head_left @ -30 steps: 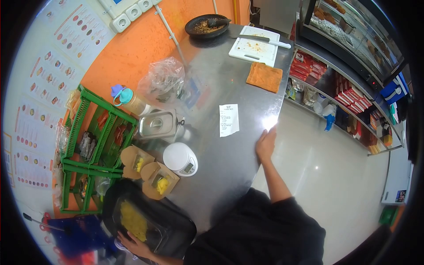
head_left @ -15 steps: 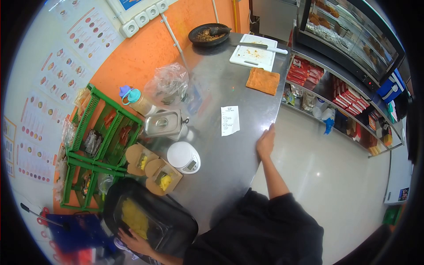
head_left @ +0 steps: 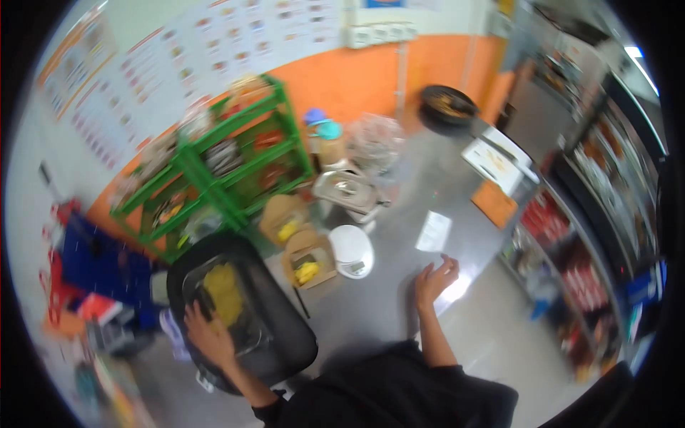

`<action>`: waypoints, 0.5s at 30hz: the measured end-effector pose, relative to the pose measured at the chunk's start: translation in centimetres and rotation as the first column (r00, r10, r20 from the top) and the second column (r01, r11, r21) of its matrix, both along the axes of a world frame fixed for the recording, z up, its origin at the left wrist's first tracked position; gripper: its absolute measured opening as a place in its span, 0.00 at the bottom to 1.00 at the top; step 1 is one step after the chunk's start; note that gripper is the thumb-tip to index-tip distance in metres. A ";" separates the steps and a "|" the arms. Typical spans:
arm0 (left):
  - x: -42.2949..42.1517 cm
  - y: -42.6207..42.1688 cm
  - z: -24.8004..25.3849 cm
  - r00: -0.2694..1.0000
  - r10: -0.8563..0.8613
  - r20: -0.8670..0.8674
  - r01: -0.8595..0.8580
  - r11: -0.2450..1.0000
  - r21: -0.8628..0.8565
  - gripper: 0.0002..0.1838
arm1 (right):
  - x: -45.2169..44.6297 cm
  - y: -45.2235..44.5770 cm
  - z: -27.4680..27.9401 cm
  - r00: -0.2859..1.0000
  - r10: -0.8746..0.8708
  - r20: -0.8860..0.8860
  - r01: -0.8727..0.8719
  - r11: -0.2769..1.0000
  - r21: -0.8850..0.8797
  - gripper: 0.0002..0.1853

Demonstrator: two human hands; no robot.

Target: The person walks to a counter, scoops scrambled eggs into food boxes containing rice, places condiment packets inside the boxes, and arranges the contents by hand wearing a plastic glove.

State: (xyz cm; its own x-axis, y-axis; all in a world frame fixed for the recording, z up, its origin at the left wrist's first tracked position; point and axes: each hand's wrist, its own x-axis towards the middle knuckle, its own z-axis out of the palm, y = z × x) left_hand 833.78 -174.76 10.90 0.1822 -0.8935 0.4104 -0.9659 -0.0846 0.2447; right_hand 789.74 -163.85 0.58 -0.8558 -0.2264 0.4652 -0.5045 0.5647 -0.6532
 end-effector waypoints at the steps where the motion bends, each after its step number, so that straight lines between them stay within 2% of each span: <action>1: -0.4 0.1 0.2 0.999 0.032 -0.001 -0.032 0.999 -0.009 0.27 | 0.7 -1.1 0.7 0.995 0.072 -0.068 -0.073 0.997 -0.021 0.18; 2: -0.4 0.2 0.3 0.995 0.102 -0.014 -0.102 0.995 -0.009 0.27 | 1.4 -2.3 1.5 0.982 0.134 -0.133 -0.141 0.989 -0.042 0.15; 3: -0.3 0.2 0.3 0.997 0.065 -0.028 -0.065 0.998 -0.014 0.28 | 2.2 -3.4 2.5 0.971 0.178 -0.157 -0.190 0.980 -0.064 0.10; 4: -0.3 0.2 0.3 0.999 0.023 -0.043 -0.024 0.999 -0.023 0.28 | 2.9 -4.5 3.4 0.957 0.233 -0.172 -0.246 0.967 -0.063 0.10; 5: -0.4 0.2 0.5 0.995 0.075 -0.060 -0.077 0.997 -0.025 0.28 | 3.5 -5.4 4.1 0.936 0.304 -0.179 -0.322 0.944 -0.078 0.09; 7: -0.5 0.3 0.7 0.996 0.037 -0.076 -0.041 0.998 -0.052 0.28 | 4.8 -7.6 5.1 0.886 0.435 -0.162 -0.459 0.875 -0.157 0.07; 8: -0.5 0.4 0.6 0.994 0.074 -0.087 -0.078 0.996 -0.052 0.28 | 5.2 -8.8 5.6 0.867 0.468 -0.172 -0.492 0.857 -0.153 0.07; 10: -0.4 0.2 0.6 0.997 0.038 -0.064 -0.043 0.996 -0.083 0.28 | 6.0 -11.3 6.5 0.706 0.691 -0.156 -0.708 0.687 -0.162 0.06; 11: -0.5 0.3 0.7 0.997 0.036 -0.071 -0.042 0.995 -0.087 0.29 | 6.2 -12.7 7.2 0.610 0.787 -0.094 -0.789 0.591 -0.167 0.04; 12: -0.5 0.4 0.8 0.995 0.058 -0.076 -0.065 0.993 -0.094 0.29 | 6.7 -14.0 7.9 0.591 0.800 -0.103 -0.803 0.572 -0.166 0.04; 14: -0.5 0.4 0.9 0.996 0.037 -0.086 -0.045 0.995 -0.095 0.28 | 7.8 -16.4 9.3 0.411 0.909 0.072 -0.875 0.415 -0.248 0.06; 15: -0.4 0.4 0.7 0.996 0.036 -0.088 -0.045 0.994 -0.102 0.28 | 8.1 -17.8 9.7 0.432 0.898 0.078 -0.880 0.439 -0.179 0.08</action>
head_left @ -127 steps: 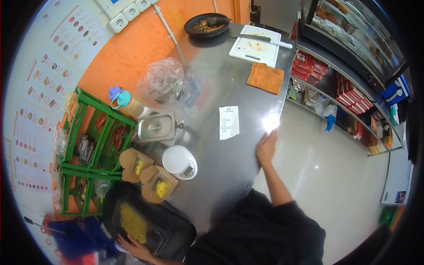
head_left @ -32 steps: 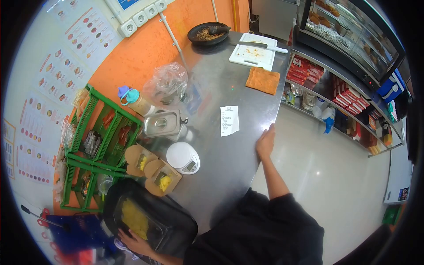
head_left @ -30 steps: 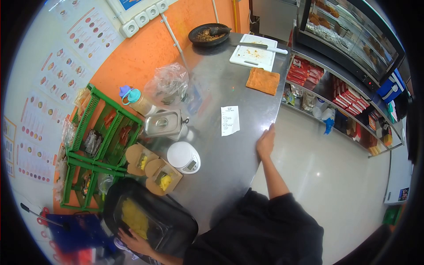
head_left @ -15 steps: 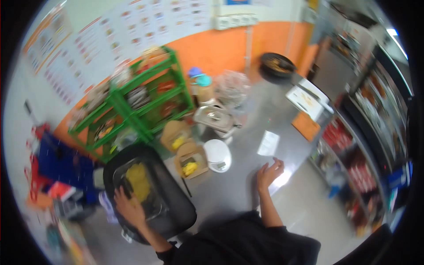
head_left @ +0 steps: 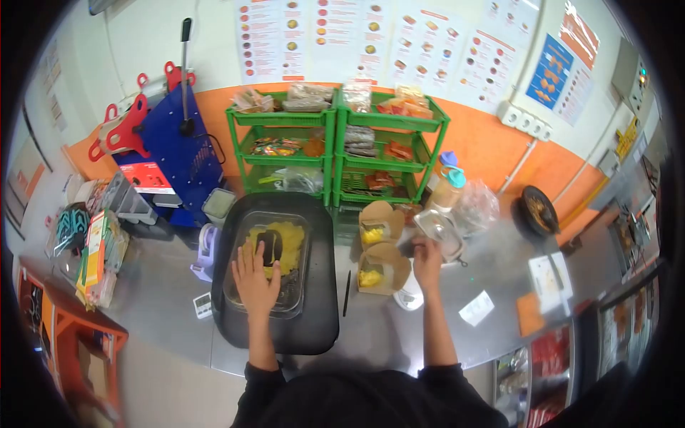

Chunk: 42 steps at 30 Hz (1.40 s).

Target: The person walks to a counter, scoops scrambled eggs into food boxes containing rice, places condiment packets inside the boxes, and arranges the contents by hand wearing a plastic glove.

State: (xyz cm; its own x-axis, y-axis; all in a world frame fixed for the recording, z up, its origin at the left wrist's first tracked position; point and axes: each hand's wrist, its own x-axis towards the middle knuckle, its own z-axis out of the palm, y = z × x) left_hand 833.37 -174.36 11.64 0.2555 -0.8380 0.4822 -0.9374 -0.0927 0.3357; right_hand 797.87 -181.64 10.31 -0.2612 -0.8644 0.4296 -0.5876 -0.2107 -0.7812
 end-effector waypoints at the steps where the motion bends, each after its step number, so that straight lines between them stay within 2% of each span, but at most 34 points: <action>1: 0.0 0.0 0.0 1.000 0.019 -0.002 -0.019 1.000 -0.008 0.28 | 0.0 -1.5 -0.2 1.000 0.019 -0.002 -0.019 1.000 -0.008 0.08; 3: 0.0 0.1 0.2 1.000 0.005 -0.012 -0.005 1.000 0.004 0.28 | -0.4 -5.3 -2.0 0.975 0.157 -0.156 -0.141 0.984 0.111 0.08; 5: -0.1 0.1 0.2 0.999 0.026 -0.022 -0.026 1.000 -0.002 0.28 | -0.6 -8.2 -3.6 0.955 0.238 -0.176 -0.216 0.967 0.136 0.09; 7: 0.0 0.1 0.2 1.000 0.015 -0.020 -0.015 1.000 0.001 0.28 | 0.4 -9.6 -3.4 0.944 0.261 -0.203 -0.165 0.903 0.396 0.11; 10: -0.4 0.0 0.5 1.000 0.023 -0.019 -0.024 1.000 -0.018 0.28 | -0.3 -12.4 -7.1 0.921 0.247 -0.302 -0.117 0.913 0.390 0.15; 12: -0.2 0.3 1.0 0.999 0.017 -0.030 -0.018 1.000 -0.023 0.28 | -1.9 -14.6 -10.9 0.855 0.213 -0.473 -0.047 0.940 0.338 0.18; 13: -0.2 0.4 1.2 0.998 0.025 -0.050 -0.027 0.999 -0.036 0.28 | -0.2 -13.4 -6.7 0.719 0.384 -0.579 -0.039 0.854 0.519 0.17; 14: 0.0 0.6 1.5 0.997 0.012 -0.071 -0.014 0.999 -0.030 0.27 | 0.4 -11.8 -4.7 0.722 0.381 -0.577 -0.147 0.900 0.410 0.15; 15: 0.2 0.5 1.1 0.998 0.018 -0.068 -0.022 0.998 -0.064 0.27 | 0.6 -11.2 -4.4 0.841 0.395 -0.370 -0.237 0.883 0.404 0.16; 16: 0.2 0.8 1.5 0.996 0.002 -0.091 -0.007 0.998 -0.057 0.28 | 0.7 -10.7 -4.1 0.907 0.397 -0.141 -0.324 0.871 0.368 0.18; 17: 0.2 0.6 0.9 0.998 0.030 -0.062 -0.033 0.998 -0.055 0.28 | -1.6 -13.4 -8.8 0.878 0.474 -0.071 -0.451 0.867 0.213 0.18; 18: 0.2 0.7 1.0 0.998 0.040 -0.052 -0.038 0.998 0.045 0.29 | -1.8 -14.1 -9.8 0.876 0.480 -0.058 -0.456 0.860 0.230 0.17; 19: 0.3 0.7 0.6 0.993 0.103 -0.053 -0.101 0.994 0.042 0.29 | -2.2 -14.7 -9.5 0.883 0.467 -0.048 -0.443 0.862 0.248 0.17; 20: 0.1 0.5 0.0 0.995 0.086 -0.048 -0.085 0.996 0.031 0.30 | -1.9 -15.0 -9.2 0.861 0.506 -0.054 -0.479 0.842 0.247 0.17; 21: 0.0 0.6 0.0 0.998 0.053 -0.045 -0.053 0.998 0.019 0.30 | -1.7 -14.4 -8.5 0.885 0.456 -0.095 -0.423 0.872 0.246 0.16; 22: 0.1 0.6 -0.1 0.997 0.051 -0.052 -0.047 0.996 0.081 0.31 | -1.8 -14.2 -8.4 0.909 0.394 -0.136 -0.356 0.903 0.240 0.16; 26: 0.1 0.5 -0.2 0.997 0.053 -0.050 -0.049 0.996 0.069 0.31 | -3.2 -16.9 -10.4 0.857 0.466 -0.220 -0.406 0.873 0.269 0.16; 28: 0.0 0.6 -0.1 0.998 0.057 -0.041 -0.054 0.996 0.067 0.31 | -0.5 -13.3 -6.0 0.866 0.439 -0.241 -0.383 0.891 0.244 0.16; 31: 0.2 0.7 0.6 0.997 0.044 -0.064 -0.038 0.995 0.093 0.30 | -1.7 -15.0 -8.7 0.863 0.434 -0.259 -0.384 0.896 0.223 0.16; 32: 0.4 0.5 0.5 0.997 0.021 -0.081 -0.021 1.000 0.002 0.29 | -1.6 -14.7 -8.8 0.854 0.437 -0.280 -0.392 0.897 0.205 0.17; 33: 0.6 0.4 0.2 0.969 -0.042 -0.244 0.011 0.991 -0.130 0.28 | -1.8 -14.4 -9.1 0.846 0.438 -0.304 -0.401 0.899 0.177 0.17; 34: 1.4 0.9 1.1 0.897 -0.181 -0.404 0.095 0.970 -0.224 0.27 | -1.9 -14.0 -9.0 0.838 0.430 -0.335 -0.405 0.903 0.148 0.17; 35: 1.7 1.1 0.9 0.781 -0.274 -0.561 0.032 0.915 -0.402 0.23 | -2.2 -13.4 -8.3 0.834 0.409 -0.370 -0.398 0.911 0.111 0.17; 36: 3.0 1.8 0.7 0.697 -0.367 -0.616 -0.002 0.858 -0.513 0.20 | -2.5 -12.8 -7.7 0.830 0.377 -0.411 -0.381 0.922 0.075 0.18; 37: 2.8 3.4 2.3 0.424 -0.479 -0.769 -0.134 0.807 -0.576 0.17 | -1.4 -11.1 -4.5 0.862 0.324 -0.389 -0.306 0.946 0.110 0.15; 38: 4.3 4.7 1.1 0.544 -0.328 -0.772 -0.216 0.835 -0.507 0.15 | -0.3 -9.0 -1.1 0.878 0.264 -0.399 -0.229 0.964 0.135 0.12; 39: 5.1 5.9 0.4 0.566 -0.250 -0.786 -0.342 0.796 -0.499 0.14 | 0.4 -6.5 0.8 0.888 0.232 -0.396 -0.188 0.971 0.147 0.12; 41: 7.6 9.0 -3.2 0.562 -0.026 -0.827 -0.525 0.761 -0.381 0.12 | 2.2 -2.0 3.4 0.924 0.382 -0.001 -0.376 0.911 0.167 0.11; 42: 8.4 10.4 -5.1 0.508 0.041 -0.860 -0.589 0.745 -0.313 0.12 | 3.4 1.1 4.4 0.825 0.518 0.225 -0.563 0.785 0.257 0.10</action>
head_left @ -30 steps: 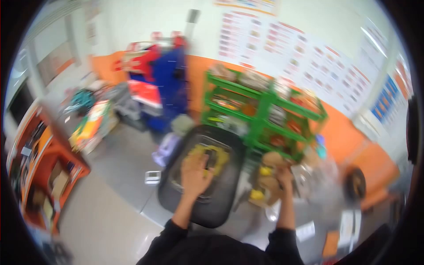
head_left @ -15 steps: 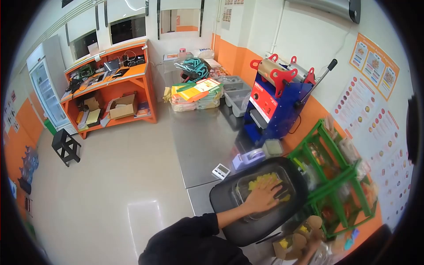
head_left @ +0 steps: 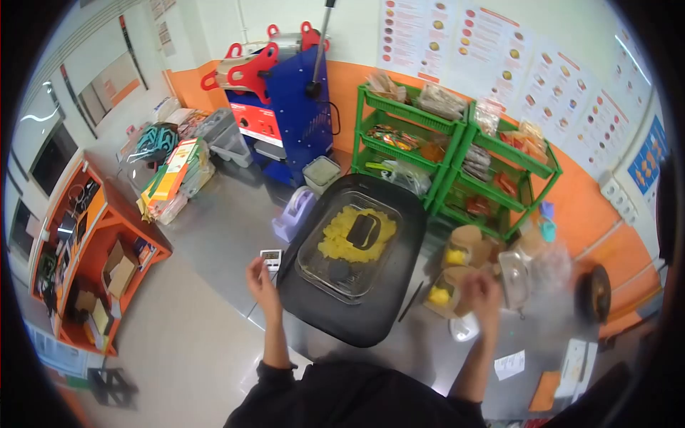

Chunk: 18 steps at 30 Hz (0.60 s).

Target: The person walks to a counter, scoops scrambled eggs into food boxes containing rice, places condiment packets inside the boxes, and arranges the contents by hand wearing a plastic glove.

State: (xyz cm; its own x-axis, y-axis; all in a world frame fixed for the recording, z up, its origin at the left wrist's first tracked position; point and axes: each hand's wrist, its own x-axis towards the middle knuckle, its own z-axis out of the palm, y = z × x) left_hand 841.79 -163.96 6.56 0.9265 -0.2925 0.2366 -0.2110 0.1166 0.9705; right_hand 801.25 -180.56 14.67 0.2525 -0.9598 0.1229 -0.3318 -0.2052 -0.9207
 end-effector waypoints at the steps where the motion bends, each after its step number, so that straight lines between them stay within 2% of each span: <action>1: 0.5 1.4 -1.9 0.996 0.061 -0.059 -0.058 0.997 0.046 0.11 | 1.1 2.9 0.3 0.970 0.163 0.178 -0.193 0.966 0.172 0.10; 2: 1.0 2.8 -3.9 0.996 0.045 -0.076 -0.034 0.988 0.150 0.12 | 2.1 5.2 -0.2 0.899 0.312 0.308 -0.410 0.849 0.335 0.09; 3: 1.5 3.7 -5.8 0.995 0.031 -0.093 -0.006 0.968 0.251 0.14 | 2.8 6.7 -3.2 0.852 0.406 0.330 -0.521 0.718 0.462 0.11; 4: 1.9 4.4 -7.6 0.996 0.012 -0.092 0.012 0.966 0.257 0.14 | 3.8 8.5 -5.4 0.892 0.416 0.178 -0.449 0.764 0.463 0.13; 5: 2.3 4.9 -9.3 0.979 -0.004 -0.202 0.086 0.912 0.400 0.20 | 4.8 10.3 -7.5 0.911 0.412 0.019 -0.376 0.808 0.454 0.16; 6: 2.5 4.8 -10.5 0.951 0.001 -0.309 0.170 0.834 0.524 0.26 | 5.5 11.8 -10.2 0.917 0.397 0.020 -0.362 0.813 0.457 0.16; 7: 2.4 4.3 -11.1 0.951 -0.008 -0.310 0.178 0.832 0.526 0.26 | 6.1 13.0 -12.9 0.959 0.275 0.067 -0.277 0.867 0.413 0.20; 8: 2.3 4.0 -11.2 0.990 -0.066 -0.126 0.130 0.785 0.606 0.32 | 7.0 13.7 -12.9 0.980 0.156 0.121 -0.190 0.908 0.373 0.24; 9: 2.4 4.0 -11.1 0.989 -0.135 0.058 0.061 0.737 0.673 0.39 | 7.4 13.9 -12.9 0.980 0.156 0.124 -0.191 0.907 0.375 0.24; 10: 2.8 4.0 -11.0 0.989 -0.134 0.060 0.059 0.734 0.677 0.39 | 7.7 13.8 -12.8 0.970 0.011 0.242 -0.142 0.834 0.532 0.27; 11: 3.2 3.4 -9.8 0.992 -0.105 -0.067 0.122 0.699 0.705 0.41 | 7.9 13.5 -12.0 0.933 -0.152 0.325 -0.116 0.729 0.675 0.29; 12: 3.5 3.1 -9.2 0.979 -0.074 -0.192 0.192 0.666 0.721 0.44 | 7.9 13.2 -11.9 0.933 -0.157 0.325 -0.112 0.729 0.675 0.29; 13: 3.9 3.1 -8.9 0.978 -0.084 -0.190 0.197 0.666 0.719 0.44 | 7.9 12.7 -12.1 0.901 -0.263 0.345 -0.096 0.654 0.750 0.29; 14: 4.7 2.9 -8.6 0.946 -0.089 -0.311 0.300 0.604 0.738 0.45 | 7.8 12.2 -12.2 0.859 -0.370 0.354 -0.090 0.572 0.816 0.29; 15: 5.7 2.6 -8.7 0.901 -0.088 -0.425 0.402 0.538 0.741 0.45 | 7.8 11.9 -12.1 0.851 -0.381 0.361 -0.085 0.578 0.811 0.29; 16: 5.8 2.4 -9.7 0.898 -0.055 -0.437 0.374 0.618 0.692 0.43 | 7.8 11.5 -12.1 0.881 -0.340 0.328 -0.090 0.561 0.823 0.27; 17: 6.6 2.7 -12.0 0.899 -0.074 -0.431 0.381 0.617 0.689 0.43 | 7.8 11.2 -12.1 0.908 -0.298 0.294 -0.093 0.543 0.835 0.26; 18: 7.5 3.0 -14.6 0.917 -0.120 -0.379 0.346 0.712 0.611 0.40 | 7.7 10.9 -12.9 0.900 -0.312 0.303 -0.089 0.550 0.830 0.26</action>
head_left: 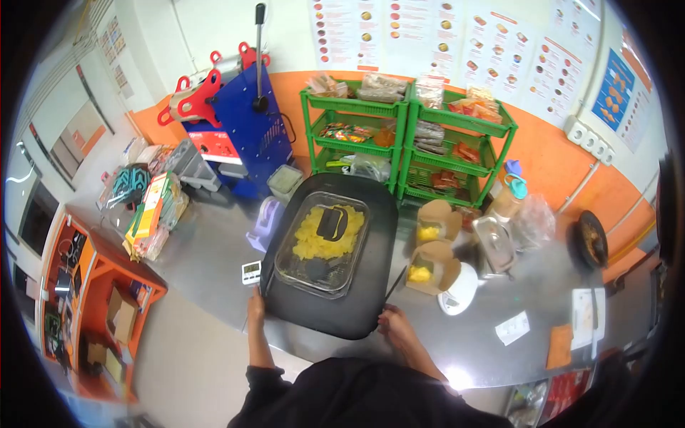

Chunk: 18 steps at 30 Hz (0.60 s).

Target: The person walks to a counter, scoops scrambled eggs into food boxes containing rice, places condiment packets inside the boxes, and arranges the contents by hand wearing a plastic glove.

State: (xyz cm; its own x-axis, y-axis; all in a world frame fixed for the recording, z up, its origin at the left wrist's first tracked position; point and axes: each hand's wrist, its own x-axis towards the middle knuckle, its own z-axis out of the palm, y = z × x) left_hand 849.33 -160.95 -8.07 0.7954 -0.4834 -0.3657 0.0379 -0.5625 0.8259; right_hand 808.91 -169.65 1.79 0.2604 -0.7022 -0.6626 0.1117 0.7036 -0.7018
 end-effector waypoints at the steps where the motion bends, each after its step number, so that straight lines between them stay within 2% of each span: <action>1: -0.5 0.2 1.9 0.996 -0.037 -0.078 0.035 0.999 -0.029 0.36 | -0.2 -0.2 -1.1 0.997 0.068 0.041 -0.069 0.998 0.015 0.25; 2: -0.9 0.5 3.6 0.985 -0.075 -0.156 0.067 0.996 -0.058 0.31 | -0.5 -0.2 -1.8 0.987 0.138 0.081 -0.141 0.990 0.026 0.24; 3: -2.3 1.7 6.5 0.984 -0.058 -0.171 0.043 0.995 -0.090 0.29 | -1.1 -0.1 -1.9 0.988 0.127 0.083 -0.129 0.992 0.016 0.24; 4: -3.0 2.1 7.9 0.982 -0.042 -0.186 0.019 0.992 -0.124 0.26 | -1.6 0.0 -1.5 0.977 0.194 0.092 -0.195 0.981 0.008 0.24; 5: -2.1 2.8 7.3 0.952 -0.077 -0.295 0.000 0.968 -0.253 0.22 | -1.8 -0.2 -0.7 0.960 0.261 0.098 -0.262 0.965 -0.004 0.24; 6: -3.4 3.1 11.8 0.913 -0.066 -0.403 -0.045 0.965 -0.260 0.19 | -2.2 -0.1 1.5 0.961 0.258 0.096 -0.258 0.966 -0.014 0.24; 7: -2.8 4.4 13.4 0.833 -0.118 -0.541 -0.110 0.922 -0.371 0.15 | -2.8 0.2 4.9 0.955 0.290 0.069 -0.287 0.957 -0.043 0.22; 8: -2.2 5.4 15.1 0.828 -0.211 -0.519 -0.071 0.880 -0.470 0.14 | -3.1 0.1 7.7 0.946 0.321 0.042 -0.318 0.946 -0.068 0.20; 9: -2.0 6.0 16.7 0.862 -0.202 -0.465 -0.093 0.839 -0.536 0.13 | -3.4 -0.5 9.7 0.946 0.322 0.036 -0.319 0.945 -0.069 0.20; 10: -3.4 4.8 19.5 0.835 -0.018 -0.550 -0.388 0.688 -0.613 0.08 | -4.0 -1.4 11.5 0.894 0.448 -0.005 -0.441 0.879 -0.183 0.16; 11: -3.4 4.1 21.4 0.832 -0.016 -0.555 -0.394 0.686 -0.612 0.08 | -4.4 -2.8 12.9 0.826 0.561 -0.062 -0.553 0.782 -0.287 0.13; 12: -3.3 3.5 22.9 0.795 -0.044 -0.604 -0.454 0.618 -0.642 0.07 | -4.9 -4.7 13.6 0.810 0.560 -0.172 -0.579 0.717 -0.389 0.11; 13: -3.1 3.1 24.1 0.759 -0.078 -0.646 -0.511 0.544 -0.666 0.07 | -5.0 -7.0 14.0 0.792 0.542 -0.280 -0.604 0.634 -0.483 0.11; 14: -3.1 2.6 25.4 0.761 -0.080 -0.644 -0.512 0.536 -0.671 0.07 | -4.5 -9.9 14.6 0.851 0.377 -0.366 -0.525 0.640 -0.562 0.11; 15: -3.0 2.2 26.5 0.753 -0.218 -0.621 -0.442 0.531 -0.723 0.05 | -3.5 -13.0 15.2 0.885 0.194 -0.424 -0.444 0.623 -0.643 0.12; 16: -2.9 1.7 27.3 0.731 -0.354 -0.583 -0.370 0.512 -0.775 0.05 | -2.0 -16.3 16.2 0.907 0.033 -0.421 -0.363 0.568 -0.738 0.13; 17: -2.9 1.2 27.8 0.735 -0.362 -0.573 -0.366 0.501 -0.785 0.05 | -0.5 -19.6 16.6 0.911 -0.129 -0.392 -0.286 0.490 -0.824 0.14; 18: -3.0 0.5 28.3 0.741 -0.357 -0.568 -0.372 0.486 -0.791 0.05 | 0.9 -23.8 14.8 0.925 -0.099 -0.368 -0.303 0.394 -0.868 0.14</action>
